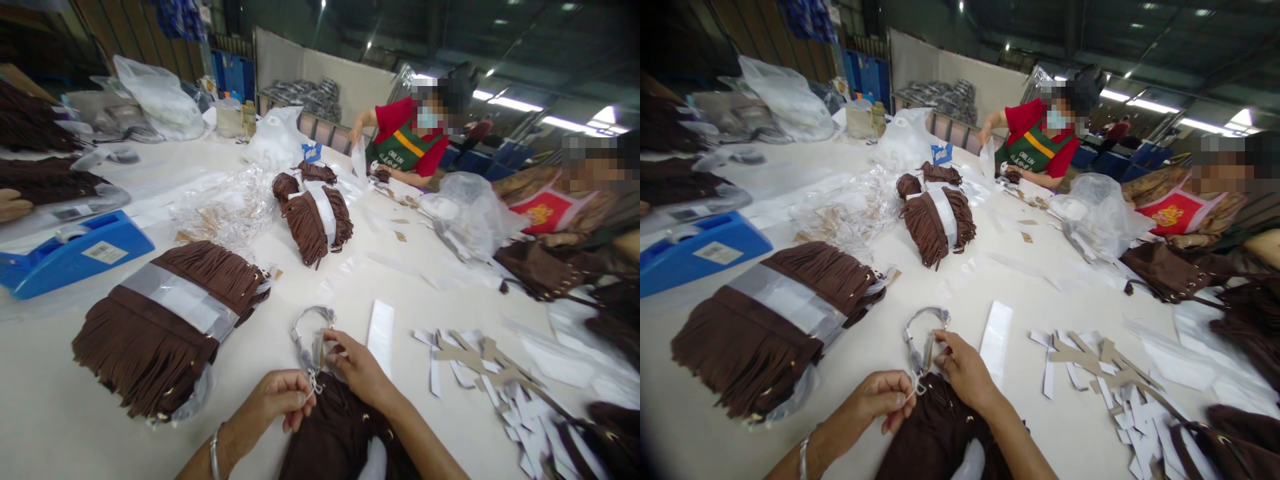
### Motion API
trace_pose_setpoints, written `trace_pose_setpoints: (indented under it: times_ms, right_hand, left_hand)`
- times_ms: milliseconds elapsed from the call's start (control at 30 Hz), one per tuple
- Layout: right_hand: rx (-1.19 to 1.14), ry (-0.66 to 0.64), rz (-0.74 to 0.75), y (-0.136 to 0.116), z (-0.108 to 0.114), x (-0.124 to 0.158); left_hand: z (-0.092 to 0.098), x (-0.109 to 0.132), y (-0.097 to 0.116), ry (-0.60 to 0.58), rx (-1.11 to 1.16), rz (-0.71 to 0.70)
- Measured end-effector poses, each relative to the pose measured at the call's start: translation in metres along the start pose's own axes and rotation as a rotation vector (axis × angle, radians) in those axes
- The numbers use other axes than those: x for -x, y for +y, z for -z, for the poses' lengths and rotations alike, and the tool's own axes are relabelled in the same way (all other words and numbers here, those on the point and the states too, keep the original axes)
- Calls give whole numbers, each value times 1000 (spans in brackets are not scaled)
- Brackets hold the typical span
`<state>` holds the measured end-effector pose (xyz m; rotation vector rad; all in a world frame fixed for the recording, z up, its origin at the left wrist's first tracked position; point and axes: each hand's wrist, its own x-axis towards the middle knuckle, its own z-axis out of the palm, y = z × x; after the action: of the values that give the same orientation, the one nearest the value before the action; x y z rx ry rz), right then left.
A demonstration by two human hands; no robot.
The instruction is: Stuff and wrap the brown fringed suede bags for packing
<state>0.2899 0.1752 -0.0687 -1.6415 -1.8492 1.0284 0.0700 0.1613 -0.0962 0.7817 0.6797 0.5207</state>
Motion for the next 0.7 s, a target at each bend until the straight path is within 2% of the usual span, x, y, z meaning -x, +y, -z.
trace_pose_setpoints:
  times_ms: [100, 200, 300, 400, 467, 533, 700]
  right_hand:
    - [10, -94, 175, -5, 2, -7]
    - [130, -130, 260, -12, 4, -14]
    - [228, -161, 269, -15, 6, -21]
    - [291, -130, 237, -13, 8, -22]
    - [298, -106, 230, -12, 13, -16]
    - [297, -103, 212, -14, 18, -7]
    - [453, -165, 159, -39, 26, 17]
  left_hand:
    - [4, 4, -2, -13, 27, 16]
    - [6, 6, -3, -9, 80, 18]
    - [8, 6, -3, -39, 117, 75]
    - [8, 6, -1, -82, 127, 140]
    - [5, 6, 1, -69, 114, 137]
    - [-1, 5, 1, 20, 64, 65]
    - [-16, -1, -10, 384, 19, -187]
